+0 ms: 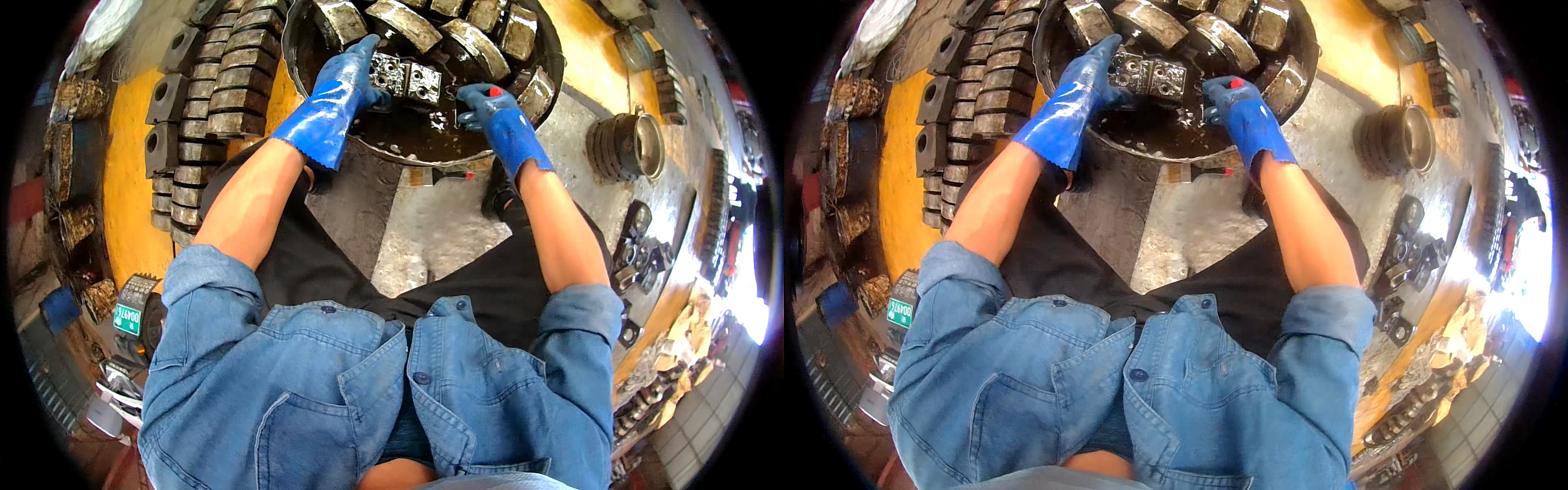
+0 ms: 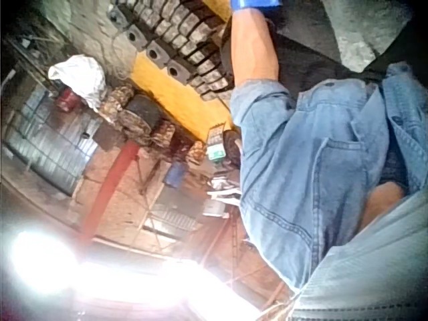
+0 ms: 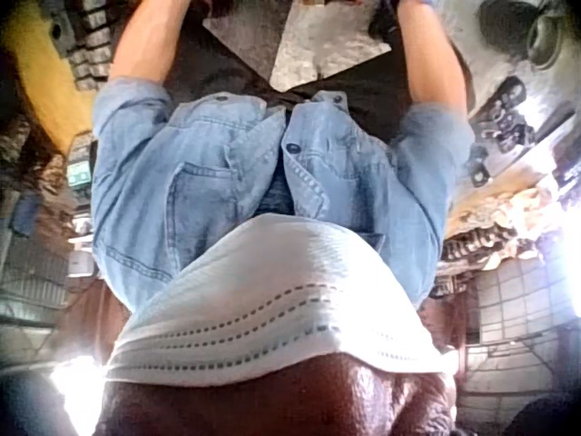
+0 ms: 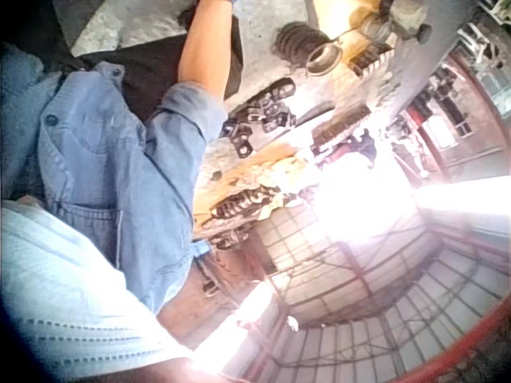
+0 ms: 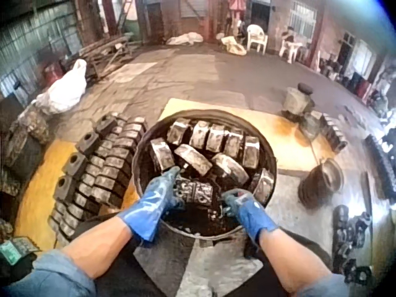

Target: The person cleans various metal blocks and components by dipping them into a barrel of dark liquid and scrubbing them with a brush.

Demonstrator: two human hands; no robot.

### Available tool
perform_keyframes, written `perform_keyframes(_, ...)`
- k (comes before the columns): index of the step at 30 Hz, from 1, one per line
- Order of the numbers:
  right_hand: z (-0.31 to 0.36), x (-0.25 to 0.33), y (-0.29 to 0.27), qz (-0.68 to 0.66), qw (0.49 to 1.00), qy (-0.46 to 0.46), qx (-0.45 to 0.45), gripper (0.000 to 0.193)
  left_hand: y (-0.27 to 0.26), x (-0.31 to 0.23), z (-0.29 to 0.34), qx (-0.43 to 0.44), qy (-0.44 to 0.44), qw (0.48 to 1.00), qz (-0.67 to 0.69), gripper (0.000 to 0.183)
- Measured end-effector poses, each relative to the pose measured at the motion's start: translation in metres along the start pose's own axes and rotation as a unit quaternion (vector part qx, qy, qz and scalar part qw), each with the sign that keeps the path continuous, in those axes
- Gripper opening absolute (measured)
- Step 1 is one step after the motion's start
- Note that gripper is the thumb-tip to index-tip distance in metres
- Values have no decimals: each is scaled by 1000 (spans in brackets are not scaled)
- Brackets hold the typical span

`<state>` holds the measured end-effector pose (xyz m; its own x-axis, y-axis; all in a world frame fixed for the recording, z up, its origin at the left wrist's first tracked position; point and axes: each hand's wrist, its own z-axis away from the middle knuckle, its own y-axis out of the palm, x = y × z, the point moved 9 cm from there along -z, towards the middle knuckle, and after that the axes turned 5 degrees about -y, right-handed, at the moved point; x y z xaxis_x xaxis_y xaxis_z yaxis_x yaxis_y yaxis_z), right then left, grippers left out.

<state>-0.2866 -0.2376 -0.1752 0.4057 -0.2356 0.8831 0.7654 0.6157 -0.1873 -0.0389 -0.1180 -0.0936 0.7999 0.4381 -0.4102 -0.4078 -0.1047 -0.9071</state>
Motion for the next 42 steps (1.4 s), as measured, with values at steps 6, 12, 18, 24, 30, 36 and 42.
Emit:
perform_keyframes(6, 42, 112, 1, -57, 985, -162, -14, 27, -1, 0, 5, -7, 19, 1000, 4, 108)
perform_keyframes(12, 34, 113, 5, -25, 985, -171, 13, 24, 4, 5, 2, -42, 54, 998, 18, 108)
perform_keyframes(18, 16, 116, 5, -44, 973, -225, 36, 35, 8, 4, -1, -3, 27, 998, 58, 110)
perform_keyframes(24, 19, 123, 55, -3, 977, -203, 63, 36, 17, 27, -8, 15, 36, 991, 127, 116)
perform_keyframes(30, 44, 149, 64, -82, 970, -216, 75, 39, 25, 36, -11, 8, 34, 994, 101, 117)
perform_keyframes(36, 20, 124, 45, 12, 976, -203, 72, 32, 14, 4, -5, 24, 48, 996, 77, 124)
perform_keyframes(42, 0, 84, -16, 112, 980, -153, -63, 29, 2, -2, 3, 13, 19, 999, 30, 112)
